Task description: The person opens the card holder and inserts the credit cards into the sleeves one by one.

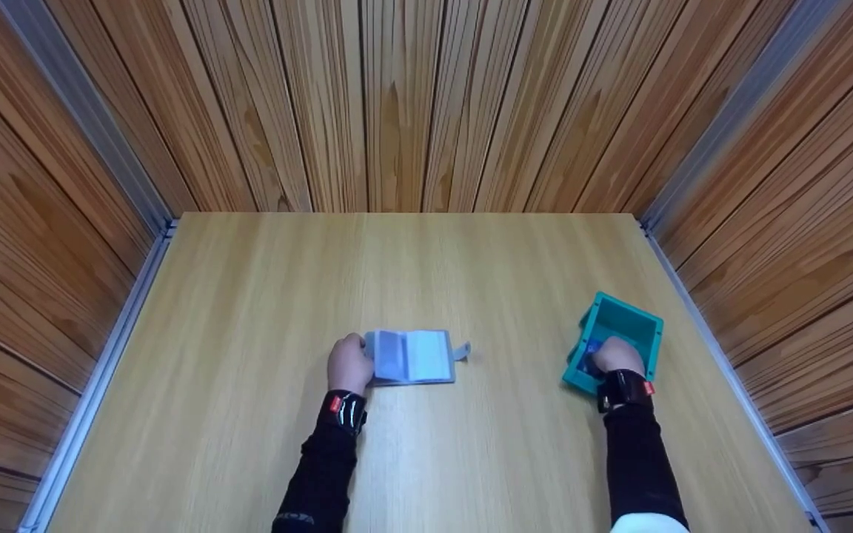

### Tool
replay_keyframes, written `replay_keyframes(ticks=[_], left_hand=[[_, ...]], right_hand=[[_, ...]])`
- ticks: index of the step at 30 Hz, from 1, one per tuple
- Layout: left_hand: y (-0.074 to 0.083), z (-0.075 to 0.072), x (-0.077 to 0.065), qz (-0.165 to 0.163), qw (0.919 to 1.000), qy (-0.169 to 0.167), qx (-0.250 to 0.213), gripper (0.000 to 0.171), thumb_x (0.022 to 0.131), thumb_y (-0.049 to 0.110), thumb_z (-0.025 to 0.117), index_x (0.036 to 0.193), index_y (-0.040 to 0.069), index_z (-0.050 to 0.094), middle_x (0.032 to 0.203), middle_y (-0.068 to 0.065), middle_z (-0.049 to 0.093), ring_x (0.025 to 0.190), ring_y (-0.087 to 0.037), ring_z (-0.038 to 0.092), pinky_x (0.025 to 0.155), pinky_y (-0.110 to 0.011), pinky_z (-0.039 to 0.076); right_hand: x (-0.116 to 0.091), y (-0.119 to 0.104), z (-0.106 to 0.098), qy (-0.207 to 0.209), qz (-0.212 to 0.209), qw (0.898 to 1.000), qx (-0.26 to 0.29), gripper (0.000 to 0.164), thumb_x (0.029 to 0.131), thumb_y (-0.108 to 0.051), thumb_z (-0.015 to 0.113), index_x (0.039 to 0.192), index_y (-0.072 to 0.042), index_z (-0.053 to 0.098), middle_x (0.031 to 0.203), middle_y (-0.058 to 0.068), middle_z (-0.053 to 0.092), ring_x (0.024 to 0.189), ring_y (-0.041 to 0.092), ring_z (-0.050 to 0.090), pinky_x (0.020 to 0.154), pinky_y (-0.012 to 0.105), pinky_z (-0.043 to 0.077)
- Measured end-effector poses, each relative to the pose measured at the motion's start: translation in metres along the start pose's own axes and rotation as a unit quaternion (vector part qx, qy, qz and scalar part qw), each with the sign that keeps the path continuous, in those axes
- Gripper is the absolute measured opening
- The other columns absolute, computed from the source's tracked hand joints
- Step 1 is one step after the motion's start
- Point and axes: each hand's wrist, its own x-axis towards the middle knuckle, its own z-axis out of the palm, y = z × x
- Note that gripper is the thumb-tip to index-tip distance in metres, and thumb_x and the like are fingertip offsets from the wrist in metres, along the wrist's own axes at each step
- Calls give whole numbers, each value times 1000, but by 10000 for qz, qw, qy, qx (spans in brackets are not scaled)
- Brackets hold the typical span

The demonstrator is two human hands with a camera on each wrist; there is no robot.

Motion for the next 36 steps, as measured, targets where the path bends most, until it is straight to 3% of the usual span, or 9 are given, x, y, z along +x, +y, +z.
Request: replay_keyframes(ticks=[14,22,26,31,36], left_hand=[[0,0,2,-39,10000,47,11,23,78,-8,63,101,-9,66,93,-21,66,92,-39,63,83,-49,49],[1,0,1,-146,9999,-44,-44,24,78,-8,63,102,-9,65,94,-20,66,93,-38,62,85,-48,49],[1,0,0,-149,9999,-60,-53,24,78,-8,62,102,-9,65,94,-20,66,93,-38,63,85,-49,49],[2,-1,1,-158,9998,-58,-113,25,79,-9,62,103,-9,65,96,-21,66,94,-38,63,85,-49,49],[2,0,2,-154,9997,-77,-146,25,78,-9,62,103,-9,65,96,-21,67,94,-38,63,86,-49,49]], right_hand=[[-4,1,-4,286,-165,9994,78,18,84,-13,54,68,-6,51,75,16,56,76,33,56,73,45,46],[-4,-6,-5,198,148,9989,405,25,93,-14,52,69,-7,49,70,10,51,70,27,53,63,36,40],[-4,-5,-5,328,231,9970,667,21,95,-15,52,85,3,52,79,15,51,79,32,54,71,43,44],[-2,-6,-4,392,262,9945,932,37,96,-15,53,114,17,44,96,26,53,93,40,55,83,51,46],[0,-5,-2,458,262,9928,1075,35,94,-10,51,115,17,42,95,26,52,93,42,56,80,49,47]])
